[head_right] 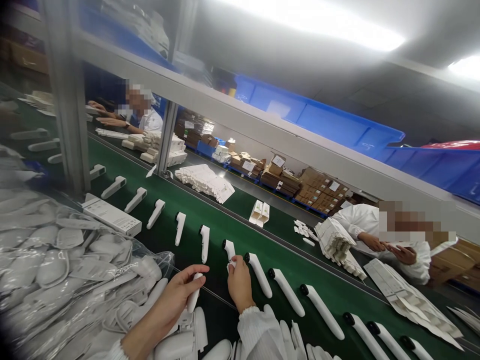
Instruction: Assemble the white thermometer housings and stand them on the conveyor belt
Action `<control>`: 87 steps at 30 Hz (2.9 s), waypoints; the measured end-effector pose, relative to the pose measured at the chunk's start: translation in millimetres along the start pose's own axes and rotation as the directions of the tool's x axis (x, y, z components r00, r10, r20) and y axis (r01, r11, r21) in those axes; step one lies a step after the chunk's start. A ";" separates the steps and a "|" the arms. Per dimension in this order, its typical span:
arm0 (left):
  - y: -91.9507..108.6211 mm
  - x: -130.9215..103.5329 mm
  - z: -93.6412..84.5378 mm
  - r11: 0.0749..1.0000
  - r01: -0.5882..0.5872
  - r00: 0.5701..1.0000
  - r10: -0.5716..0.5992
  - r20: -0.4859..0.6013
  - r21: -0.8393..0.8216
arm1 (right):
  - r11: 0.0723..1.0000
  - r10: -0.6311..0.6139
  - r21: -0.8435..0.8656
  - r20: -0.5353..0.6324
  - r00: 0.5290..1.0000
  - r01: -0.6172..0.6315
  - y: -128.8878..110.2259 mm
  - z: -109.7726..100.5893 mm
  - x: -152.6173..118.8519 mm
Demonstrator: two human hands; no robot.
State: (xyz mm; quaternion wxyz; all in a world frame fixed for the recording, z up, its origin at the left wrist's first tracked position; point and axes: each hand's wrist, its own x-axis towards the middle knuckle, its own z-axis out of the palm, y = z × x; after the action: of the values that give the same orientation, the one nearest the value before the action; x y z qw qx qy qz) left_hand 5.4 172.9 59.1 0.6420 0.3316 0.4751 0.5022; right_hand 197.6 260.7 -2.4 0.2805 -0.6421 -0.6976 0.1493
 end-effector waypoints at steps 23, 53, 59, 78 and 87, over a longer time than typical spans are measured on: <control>-7.2 -1.0 22.1 0.932 -0.242 0.964 0.201 0.174 0.269 | 0.878 -0.253 0.476 0.384 0.888 0.044 -27.3 -76.0 -49.7; -8.6 -29.8 33.9 0.318 -0.422 0.899 0.026 0.437 0.849 | 0.927 -0.017 0.369 0.202 0.979 -0.060 -2.5 -56.8 -25.9; 12.4 -16.0 33.9 0.464 -0.627 0.749 0.140 0.647 0.625 | 0.465 -0.138 0.702 0.660 0.739 -0.540 -13.5 -76.7 -62.2; 43.0 11.5 -19.2 0.449 -0.450 0.885 0.114 0.451 0.772 | 0.972 0.061 0.219 0.109 0.992 -0.083 -8.6 -11.6 0.3; 32.9 18.9 -24.4 0.365 -0.305 0.950 0.049 0.309 0.880 | 0.929 0.006 -0.368 0.092 0.996 0.028 -11.0 -6.9 2.3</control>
State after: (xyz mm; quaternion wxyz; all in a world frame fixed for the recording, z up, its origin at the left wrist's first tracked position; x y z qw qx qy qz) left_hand -27.6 198.8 75.6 0.3426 0.7356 0.5563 0.1793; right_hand 192.6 260.5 9.8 0.1238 -0.6718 -0.7290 0.0431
